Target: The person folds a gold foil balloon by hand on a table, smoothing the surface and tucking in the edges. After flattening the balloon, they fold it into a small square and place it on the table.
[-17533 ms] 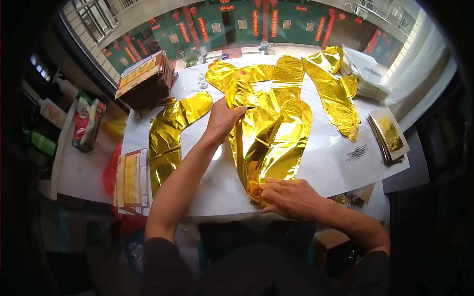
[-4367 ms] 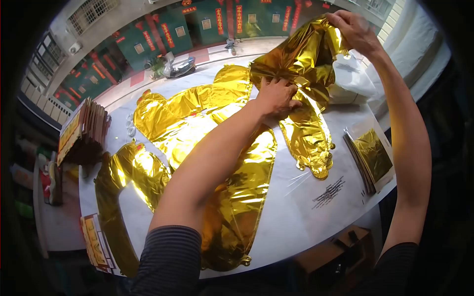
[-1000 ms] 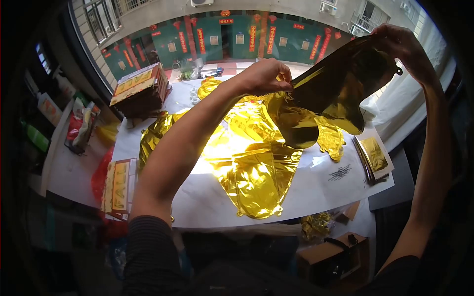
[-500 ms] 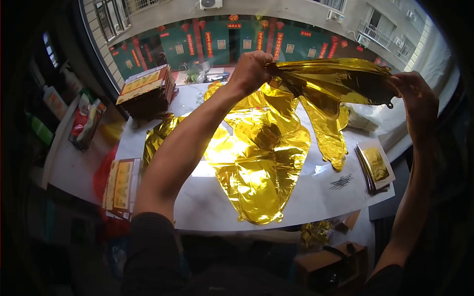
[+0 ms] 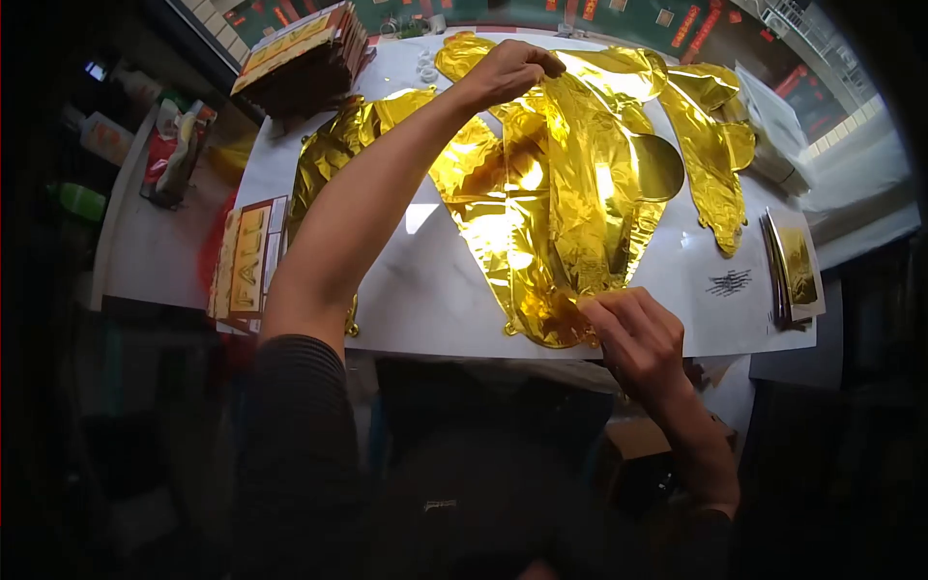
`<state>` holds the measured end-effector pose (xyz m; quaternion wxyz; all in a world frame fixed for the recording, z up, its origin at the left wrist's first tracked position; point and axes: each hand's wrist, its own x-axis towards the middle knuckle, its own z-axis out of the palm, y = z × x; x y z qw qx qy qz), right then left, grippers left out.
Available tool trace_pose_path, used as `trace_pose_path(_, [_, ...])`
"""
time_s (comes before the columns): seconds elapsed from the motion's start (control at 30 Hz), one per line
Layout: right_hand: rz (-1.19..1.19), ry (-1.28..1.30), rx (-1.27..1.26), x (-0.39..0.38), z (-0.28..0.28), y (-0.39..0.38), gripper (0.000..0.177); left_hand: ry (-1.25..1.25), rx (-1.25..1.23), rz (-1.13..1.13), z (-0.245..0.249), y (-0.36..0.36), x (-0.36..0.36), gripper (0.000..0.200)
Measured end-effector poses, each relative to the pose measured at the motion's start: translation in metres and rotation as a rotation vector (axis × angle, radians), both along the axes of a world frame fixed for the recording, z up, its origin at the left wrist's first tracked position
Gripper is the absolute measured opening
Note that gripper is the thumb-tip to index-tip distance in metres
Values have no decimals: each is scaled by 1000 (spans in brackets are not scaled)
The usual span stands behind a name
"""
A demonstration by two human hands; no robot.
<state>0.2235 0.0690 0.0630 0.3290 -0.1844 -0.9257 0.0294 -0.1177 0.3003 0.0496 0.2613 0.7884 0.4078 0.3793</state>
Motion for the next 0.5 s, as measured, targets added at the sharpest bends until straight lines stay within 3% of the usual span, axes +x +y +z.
trace_pose_path(0.13, [-17,-18,-43,-5,-23,-12,30,19,-188,242,-11,-14,18,44])
trace_pose_path(0.2, [-18,-16,-44,-8,-31,-16,31,224,-160,379,-13,-23,23,39])
trace_pose_path(0.33, [2,-42,-41,-12,-42,-25,32,67,-118,340,-35,-29,26,28])
trace_pose_path(0.5, [4,-98,-78,-14,-43,-31,30,99,-69,360,-40,-41,27,27])
